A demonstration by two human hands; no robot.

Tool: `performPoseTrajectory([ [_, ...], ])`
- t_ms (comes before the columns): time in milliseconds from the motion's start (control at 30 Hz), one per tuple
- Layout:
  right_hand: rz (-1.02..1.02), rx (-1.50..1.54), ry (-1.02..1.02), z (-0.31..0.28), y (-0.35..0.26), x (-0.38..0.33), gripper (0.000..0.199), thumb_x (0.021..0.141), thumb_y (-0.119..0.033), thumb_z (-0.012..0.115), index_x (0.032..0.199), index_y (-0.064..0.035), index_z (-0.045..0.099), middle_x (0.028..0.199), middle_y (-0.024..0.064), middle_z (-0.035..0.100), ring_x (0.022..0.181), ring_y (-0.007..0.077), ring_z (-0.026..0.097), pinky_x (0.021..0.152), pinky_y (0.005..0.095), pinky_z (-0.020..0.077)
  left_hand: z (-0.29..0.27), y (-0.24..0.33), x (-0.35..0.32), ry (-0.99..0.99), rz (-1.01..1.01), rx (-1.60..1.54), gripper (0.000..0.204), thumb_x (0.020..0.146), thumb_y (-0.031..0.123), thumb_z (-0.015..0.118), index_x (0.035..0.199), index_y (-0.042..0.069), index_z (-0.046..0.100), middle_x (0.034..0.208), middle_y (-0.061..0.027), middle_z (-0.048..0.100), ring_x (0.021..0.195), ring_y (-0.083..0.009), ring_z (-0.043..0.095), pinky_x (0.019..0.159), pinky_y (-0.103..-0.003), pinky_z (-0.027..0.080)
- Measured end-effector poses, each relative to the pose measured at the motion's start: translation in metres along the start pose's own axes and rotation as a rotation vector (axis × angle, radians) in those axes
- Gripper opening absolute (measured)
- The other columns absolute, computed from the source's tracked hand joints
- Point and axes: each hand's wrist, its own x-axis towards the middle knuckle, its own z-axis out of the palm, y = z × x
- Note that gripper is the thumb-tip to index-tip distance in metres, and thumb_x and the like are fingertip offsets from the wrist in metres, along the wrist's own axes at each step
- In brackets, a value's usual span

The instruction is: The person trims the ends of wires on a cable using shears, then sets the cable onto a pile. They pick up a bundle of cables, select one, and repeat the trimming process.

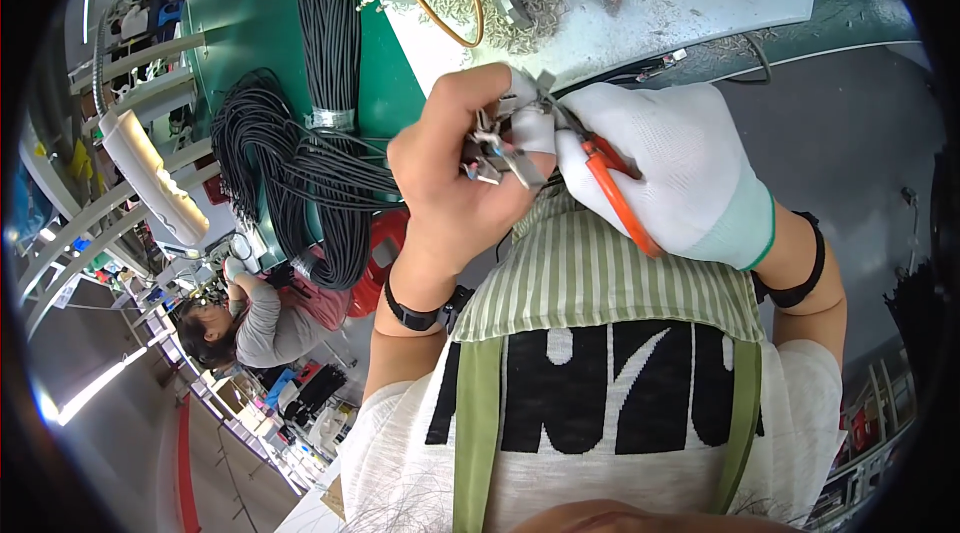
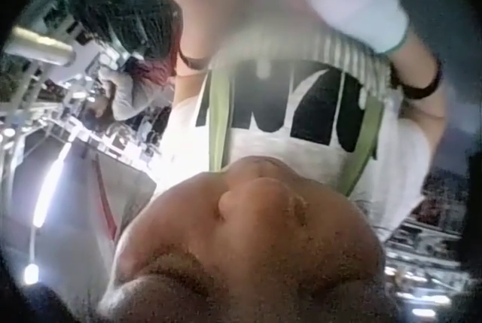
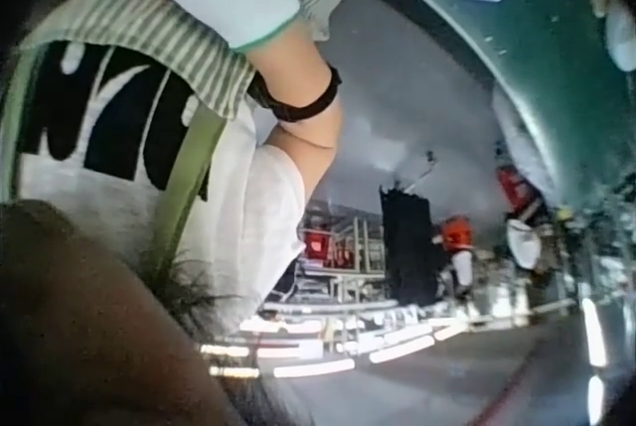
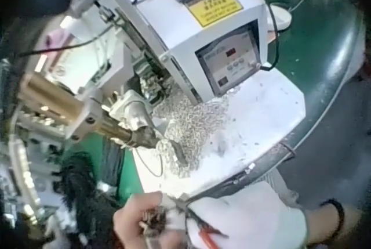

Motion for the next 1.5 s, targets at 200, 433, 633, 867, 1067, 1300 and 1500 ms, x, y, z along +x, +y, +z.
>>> performPoseTrajectory([
  [200, 0.064, 0.032, 0.003, 0.003, -0.003, 0.002, 0.012, 0.079, -0.012, 0.067, 0.083, -0.0034, 0.061, 0.058, 0.0113, 0.053, 0.049, 0.027, 0.054, 0.046, 0.0327, 0.0403, 0.004, -0.003, -0.002, 0.044, -0.24, -0.381, 0.027, 0.076, -0.007, 0.059, 0.1, 0.003, 0.053, 0.083, -0.0001, 0.055, 0.069, -0.0034, 0.046, 0.062, -0.017, 0.04],
  [433, 0.084, 0.0, -0.054, 0.001, -0.005, 0.008, 0.012, 0.08, -0.013, 0.067, 0.081, -0.0034, 0.059, 0.055, 0.01, 0.05, 0.047, 0.0259, 0.053, 0.045, 0.0336, 0.039, 0.005, -0.013, -0.003, 0.048, -0.052, -0.335, 0.026, 0.079, -0.007, 0.059, 0.102, 0.002, 0.049, 0.084, 0.0008, 0.054, 0.07, -0.0018, 0.046, 0.061, -0.016, 0.038],
  [633, -0.127, -0.295, 0.227, 0.018, 0.006, 0.007, 0.012, 0.081, -0.014, 0.066, 0.079, -0.0044, 0.059, 0.054, 0.008, 0.051, 0.046, 0.0246, 0.053, 0.044, 0.0329, 0.0398, 0.003, -0.003, 0.001, 0.028, -0.365, -0.58, 0.022, 0.08, -0.006, 0.061, 0.099, 0.001, 0.051, 0.081, 0.0022, 0.055, 0.069, -0.0019, 0.047, 0.06, -0.017, 0.038],
  [867, 0.076, 0.001, -0.057, 0.008, 0.005, 0.005, 0.022, 0.082, -0.022, 0.065, 0.071, -0.0077, 0.053, 0.06, 0.0092, 0.057, 0.052, 0.0263, 0.059, 0.046, 0.0328, 0.0426, 0.005, -0.006, 0.004, 0.053, -0.483, -0.647, 0.015, 0.079, -0.007, 0.063, 0.09, 0.0, 0.056, 0.075, 0.0028, 0.056, 0.066, -0.0018, 0.047, 0.058, -0.017, 0.039],
  [1067, 0.198, 0.356, -0.097, 0.018, 0.025, -0.006, 0.021, 0.089, -0.021, 0.057, 0.077, -0.0038, 0.058, 0.053, 0.0061, 0.051, 0.044, 0.0154, 0.052, 0.043, 0.0277, 0.0391, 0.007, -0.019, 0.0, 0.023, -0.488, -0.472, 0.006, 0.081, -0.003, 0.063, 0.085, 0.001, 0.06, 0.067, 0.0028, 0.053, 0.056, -0.0024, 0.044, 0.05, -0.019, 0.036],
  [1300, 0.267, 0.225, -0.029, -0.017, 0.029, 0.043, 0.024, 0.091, -0.023, 0.056, 0.077, -0.0029, 0.058, 0.051, 0.0005, 0.048, 0.042, 0.0075, 0.048, 0.041, 0.0245, 0.0382, -0.011, -0.08, 0.032, -0.106, -0.723, -0.88, 0.012, 0.087, 0.007, 0.059, 0.075, 0.005, 0.058, 0.061, 0.0037, 0.046, 0.048, -0.0027, 0.034, 0.043, -0.021, 0.022],
  [1500, -0.038, 0.218, -0.144, -0.016, 0.061, 0.087, 0.025, 0.086, -0.02, 0.064, 0.071, -0.0002, 0.061, 0.056, 0.005, 0.057, 0.049, 0.0132, 0.056, 0.047, 0.0268, 0.0447, -0.002, -0.086, 0.062, -0.245, -0.696, -0.889, 0.019, 0.087, 0.008, 0.059, 0.07, 0.007, 0.053, 0.057, 0.004, 0.043, 0.046, -0.0029, 0.032, 0.042, -0.02, 0.022],
])
